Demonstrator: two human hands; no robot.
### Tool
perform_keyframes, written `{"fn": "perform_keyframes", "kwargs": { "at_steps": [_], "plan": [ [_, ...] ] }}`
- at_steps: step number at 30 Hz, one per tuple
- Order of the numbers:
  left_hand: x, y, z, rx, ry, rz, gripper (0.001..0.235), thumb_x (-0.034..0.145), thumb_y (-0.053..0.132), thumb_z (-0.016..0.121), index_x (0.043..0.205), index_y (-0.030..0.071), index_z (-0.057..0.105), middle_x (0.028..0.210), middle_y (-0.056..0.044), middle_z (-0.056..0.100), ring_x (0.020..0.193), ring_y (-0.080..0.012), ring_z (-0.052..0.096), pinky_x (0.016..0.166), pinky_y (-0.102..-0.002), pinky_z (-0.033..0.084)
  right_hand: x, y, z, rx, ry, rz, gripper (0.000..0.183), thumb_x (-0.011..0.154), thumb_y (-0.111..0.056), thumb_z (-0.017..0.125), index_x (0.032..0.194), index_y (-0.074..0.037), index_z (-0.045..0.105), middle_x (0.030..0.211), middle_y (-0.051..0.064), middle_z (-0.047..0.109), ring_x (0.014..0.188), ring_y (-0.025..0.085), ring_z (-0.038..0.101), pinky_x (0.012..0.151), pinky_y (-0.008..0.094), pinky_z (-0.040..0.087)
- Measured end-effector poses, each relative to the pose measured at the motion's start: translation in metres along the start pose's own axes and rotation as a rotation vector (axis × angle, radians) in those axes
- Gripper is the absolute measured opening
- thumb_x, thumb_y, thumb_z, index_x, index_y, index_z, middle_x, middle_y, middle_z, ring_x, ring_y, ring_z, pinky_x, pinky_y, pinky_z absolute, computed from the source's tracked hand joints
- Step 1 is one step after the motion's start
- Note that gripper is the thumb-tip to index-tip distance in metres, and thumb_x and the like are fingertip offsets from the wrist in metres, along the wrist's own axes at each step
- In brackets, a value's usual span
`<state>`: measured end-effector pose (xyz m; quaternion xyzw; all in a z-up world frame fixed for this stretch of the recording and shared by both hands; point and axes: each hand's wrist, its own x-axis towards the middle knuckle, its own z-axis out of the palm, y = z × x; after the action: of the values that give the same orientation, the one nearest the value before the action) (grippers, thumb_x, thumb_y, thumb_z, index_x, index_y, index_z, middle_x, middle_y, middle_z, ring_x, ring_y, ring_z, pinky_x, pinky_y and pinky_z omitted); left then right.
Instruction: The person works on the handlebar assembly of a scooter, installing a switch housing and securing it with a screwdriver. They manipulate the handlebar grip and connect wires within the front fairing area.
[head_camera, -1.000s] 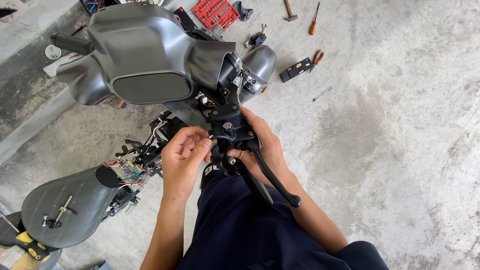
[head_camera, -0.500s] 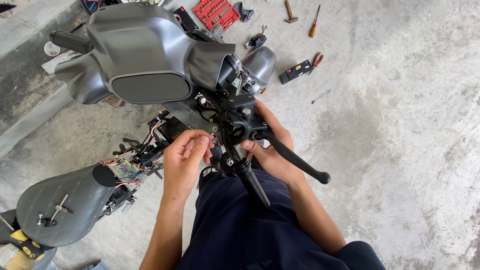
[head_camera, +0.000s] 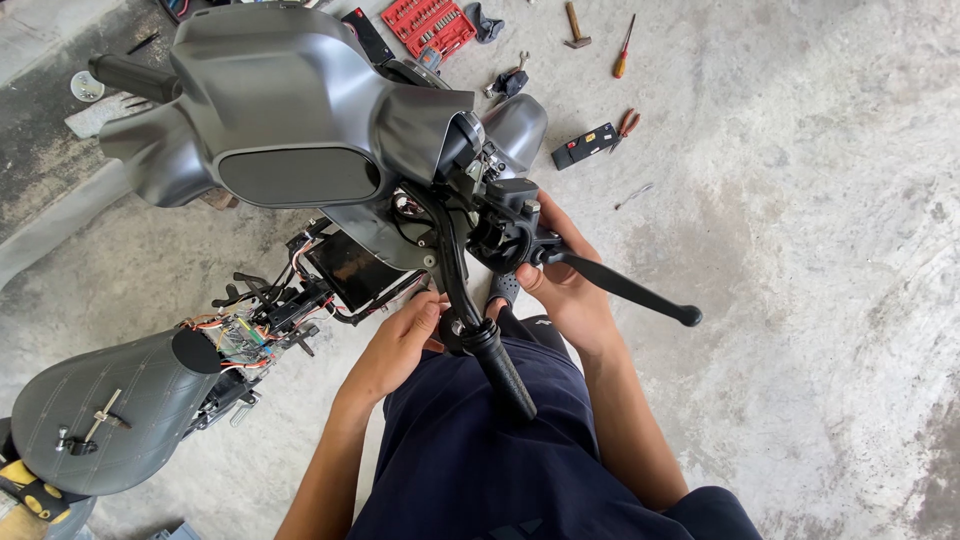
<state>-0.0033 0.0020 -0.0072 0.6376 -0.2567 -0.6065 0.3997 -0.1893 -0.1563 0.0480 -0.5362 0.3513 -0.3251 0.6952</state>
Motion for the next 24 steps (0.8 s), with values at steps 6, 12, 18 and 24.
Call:
{"fn": "perform_keyframes", "kwargs": {
  "at_steps": [6, 12, 18, 24],
  "plan": [
    [0.010, -0.016, 0.013, -0.229, -0.162, 0.007, 0.047, 0.102, 0.044, 0.047, 0.127, 0.008, 0.064, 0.118, -0.001, 0.072, 0.109, -0.0112, 0.068, 0.092, -0.030, 0.054, 0.007, -0.003, -0.008, 0.153, -0.009, 0.045, 0.099, 0.084, -0.031, 0.089, 0.160, 0.003, 0.036, 0.148, 0.013, 0.057, 0.139, 0.022, 0.054, 0.120, 0.039, 0.041],
    [0.003, -0.006, 0.008, -0.089, -0.169, 0.069, 0.038, 0.104, 0.036, 0.057, 0.115, 0.003, 0.071, 0.095, 0.000, 0.067, 0.091, -0.0104, 0.062, 0.084, -0.027, 0.048, 0.003, 0.000, -0.011, 0.129, -0.025, 0.052, 0.100, 0.084, -0.030, 0.089, 0.162, 0.001, 0.035, 0.148, 0.012, 0.058, 0.137, 0.022, 0.055, 0.117, 0.038, 0.044],
    [-0.012, 0.003, -0.013, -0.347, -0.267, -0.094, 0.041, 0.100, 0.037, 0.052, 0.115, 0.004, 0.071, 0.093, -0.009, 0.073, 0.077, -0.0164, 0.068, 0.075, -0.029, 0.055, -0.006, -0.012, -0.004, 0.040, -0.115, 0.051, 0.105, 0.083, -0.030, 0.089, 0.165, -0.004, 0.030, 0.150, 0.011, 0.053, 0.135, 0.021, 0.056, 0.114, 0.035, 0.047],
    [-0.016, 0.006, -0.015, -0.704, -0.300, -0.094, 0.050, 0.103, 0.041, 0.044, 0.102, -0.005, 0.065, 0.091, -0.016, 0.074, 0.070, -0.0243, 0.074, 0.060, -0.038, 0.058, -0.021, -0.001, -0.001, -0.092, -0.080, -0.002, 0.105, 0.081, -0.035, 0.088, 0.163, -0.002, 0.033, 0.154, 0.012, 0.053, 0.135, 0.021, 0.057, 0.113, 0.035, 0.046]
  ]
}}
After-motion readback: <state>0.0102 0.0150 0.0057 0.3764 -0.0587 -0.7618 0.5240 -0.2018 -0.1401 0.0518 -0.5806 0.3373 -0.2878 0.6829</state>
